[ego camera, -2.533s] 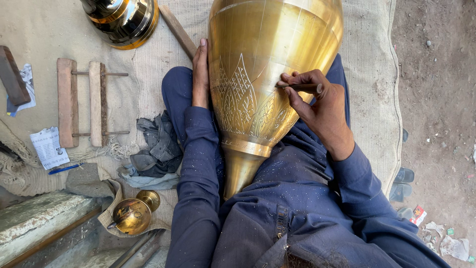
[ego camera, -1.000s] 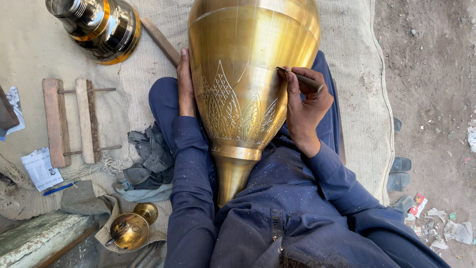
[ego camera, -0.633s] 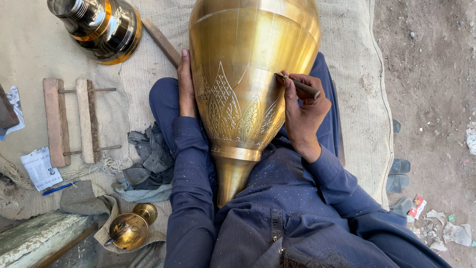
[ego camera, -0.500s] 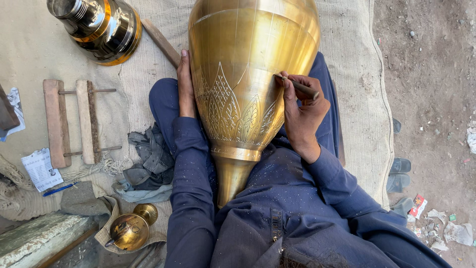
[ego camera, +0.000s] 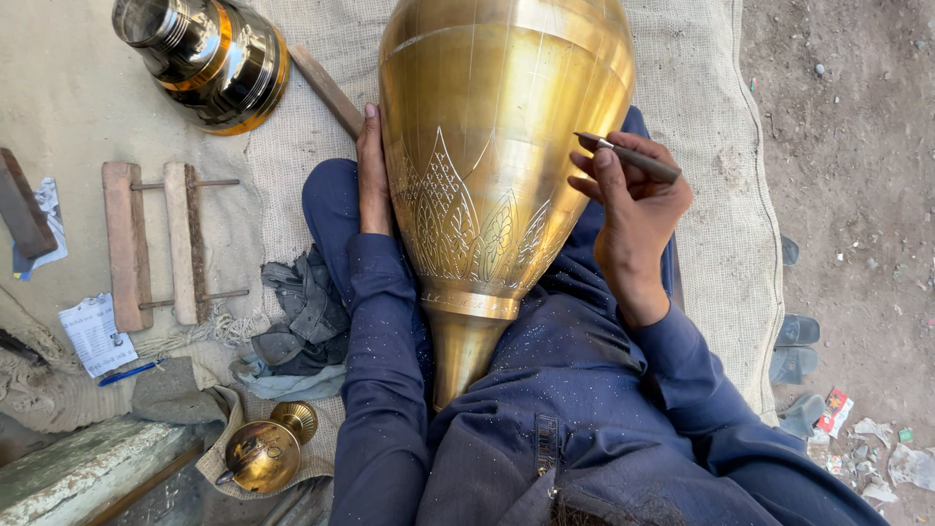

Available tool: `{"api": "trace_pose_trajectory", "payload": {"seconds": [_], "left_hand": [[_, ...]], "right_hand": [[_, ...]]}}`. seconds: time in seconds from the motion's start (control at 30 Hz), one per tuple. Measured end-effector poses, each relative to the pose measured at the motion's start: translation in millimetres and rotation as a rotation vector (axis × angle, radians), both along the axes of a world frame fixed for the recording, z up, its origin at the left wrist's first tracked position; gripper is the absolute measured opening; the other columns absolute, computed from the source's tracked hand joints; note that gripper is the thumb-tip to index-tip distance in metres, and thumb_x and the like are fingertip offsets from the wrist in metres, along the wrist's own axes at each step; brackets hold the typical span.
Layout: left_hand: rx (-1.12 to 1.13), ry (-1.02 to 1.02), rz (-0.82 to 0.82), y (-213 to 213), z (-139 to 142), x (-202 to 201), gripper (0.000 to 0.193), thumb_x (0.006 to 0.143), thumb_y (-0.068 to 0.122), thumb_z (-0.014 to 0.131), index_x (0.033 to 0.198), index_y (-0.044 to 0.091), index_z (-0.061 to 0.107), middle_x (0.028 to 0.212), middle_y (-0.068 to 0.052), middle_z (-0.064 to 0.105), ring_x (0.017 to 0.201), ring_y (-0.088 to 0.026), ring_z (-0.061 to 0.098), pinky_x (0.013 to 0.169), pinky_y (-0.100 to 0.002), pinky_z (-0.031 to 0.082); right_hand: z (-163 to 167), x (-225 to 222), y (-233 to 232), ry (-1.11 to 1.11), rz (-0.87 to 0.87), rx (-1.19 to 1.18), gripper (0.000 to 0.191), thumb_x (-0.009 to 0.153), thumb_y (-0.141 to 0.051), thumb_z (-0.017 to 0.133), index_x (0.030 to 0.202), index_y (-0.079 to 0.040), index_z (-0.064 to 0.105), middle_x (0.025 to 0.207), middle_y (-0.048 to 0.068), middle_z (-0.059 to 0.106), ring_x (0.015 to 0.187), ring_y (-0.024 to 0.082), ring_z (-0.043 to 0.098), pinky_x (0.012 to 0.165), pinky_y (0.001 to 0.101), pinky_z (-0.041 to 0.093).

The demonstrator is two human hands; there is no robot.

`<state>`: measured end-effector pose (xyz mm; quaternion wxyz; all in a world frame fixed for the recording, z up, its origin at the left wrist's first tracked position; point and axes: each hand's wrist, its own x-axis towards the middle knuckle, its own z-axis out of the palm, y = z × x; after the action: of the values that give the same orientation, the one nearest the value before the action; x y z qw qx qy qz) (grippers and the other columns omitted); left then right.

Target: The person sits on the ground with a large brass vase on their lap and decorates its surface, hammering a small punch with a wooden mallet to chase a leaf pattern into the metal, and at times draws lines with the punch by hand. The person works around the vase, repositioning it as the pattern extends.

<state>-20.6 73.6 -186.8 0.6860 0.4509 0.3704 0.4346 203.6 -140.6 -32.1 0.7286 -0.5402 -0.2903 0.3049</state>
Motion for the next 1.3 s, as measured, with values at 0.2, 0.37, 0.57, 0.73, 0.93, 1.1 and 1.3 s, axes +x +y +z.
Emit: {"api": "trace_pose_trajectory", "payload": {"seconds": [0.2, 0.37, 0.57, 0.73, 0.93, 1.1, 1.3], "left_hand": [[-0.044, 0.035, 0.027, -1.6, 3.2, 0.0, 0.084, 0.1, 0.067, 0.038, 0.141, -0.005, 0.05, 0.113, -0.025, 0.071, 0.09, -0.026, 0.08, 0.073, -0.034, 0.07], [-0.042, 0.049, 0.027, -2.3, 4.1, -1.1, 0.083, 0.099, 0.067, 0.037, 0.139, -0.005, 0.052, 0.109, -0.024, 0.073, 0.086, -0.026, 0.08, 0.071, -0.035, 0.067], [0.024, 0.01, 0.01, 2.2, -3.1, -1.8, 0.078, 0.102, 0.064, 0.037, 0.139, -0.003, 0.055, 0.114, -0.023, 0.073, 0.091, -0.024, 0.08, 0.075, -0.034, 0.068], [0.018, 0.009, 0.007, 3.7, -7.9, -2.4, 0.078, 0.102, 0.063, 0.036, 0.138, -0.003, 0.057, 0.112, -0.022, 0.074, 0.089, -0.024, 0.08, 0.074, -0.034, 0.07], [0.015, 0.001, 0.006, 2.8, -8.1, -1.5, 0.078, 0.103, 0.064, 0.037, 0.14, -0.003, 0.055, 0.113, -0.022, 0.073, 0.09, -0.023, 0.08, 0.074, -0.033, 0.07], [-0.03, 0.062, 0.029, 2.8, -7.9, -0.1, 0.081, 0.101, 0.065, 0.034, 0.137, -0.005, 0.054, 0.109, -0.023, 0.073, 0.087, -0.023, 0.081, 0.069, -0.032, 0.07], [-0.068, 0.051, 0.004, -2.6, -2.2, -2.0, 0.083, 0.101, 0.066, 0.035, 0.133, -0.007, 0.056, 0.101, -0.025, 0.072, 0.079, -0.025, 0.078, 0.064, -0.033, 0.068]], "right_hand": [[-10.3, -4.4, 5.1, -0.003, 0.134, 0.046, 0.007, 0.1, 0.004, 0.072, 0.104, 0.003, 0.066, 0.102, 0.015, 0.072, 0.088, 0.019, 0.074, 0.085, 0.0335, 0.065], [-18.3, -10.0, 7.7, -0.04, 0.182, 0.017, 0.01, 0.098, 0.008, 0.069, 0.096, 0.001, 0.063, 0.102, 0.013, 0.07, 0.086, 0.015, 0.07, 0.084, 0.0306, 0.064], [-20.9, -10.4, 9.4, -0.04, 0.161, 0.057, 0.012, 0.099, 0.009, 0.069, 0.096, 0.0, 0.061, 0.104, 0.013, 0.069, 0.087, 0.014, 0.07, 0.083, 0.0303, 0.063], [-19.7, -9.4, 7.7, -0.066, 0.179, 0.051, 0.011, 0.099, 0.007, 0.069, 0.097, 0.0, 0.06, 0.106, 0.012, 0.068, 0.088, 0.013, 0.07, 0.083, 0.0294, 0.063], [-18.0, -9.3, 4.8, -0.184, 0.216, 0.019, 0.011, 0.1, 0.004, 0.07, 0.097, 0.0, 0.06, 0.103, 0.012, 0.069, 0.086, 0.012, 0.07, 0.081, 0.0283, 0.063], [-21.5, -11.6, 7.8, -0.11, 0.163, 0.059, 0.009, 0.1, 0.003, 0.07, 0.098, 0.0, 0.061, 0.104, 0.012, 0.069, 0.087, 0.012, 0.07, 0.083, 0.0285, 0.064], [-20.8, -9.1, 5.4, -0.187, 0.21, 0.037, 0.009, 0.1, 0.002, 0.07, 0.098, 0.0, 0.062, 0.103, 0.012, 0.069, 0.086, 0.011, 0.07, 0.08, 0.0275, 0.064]]}}
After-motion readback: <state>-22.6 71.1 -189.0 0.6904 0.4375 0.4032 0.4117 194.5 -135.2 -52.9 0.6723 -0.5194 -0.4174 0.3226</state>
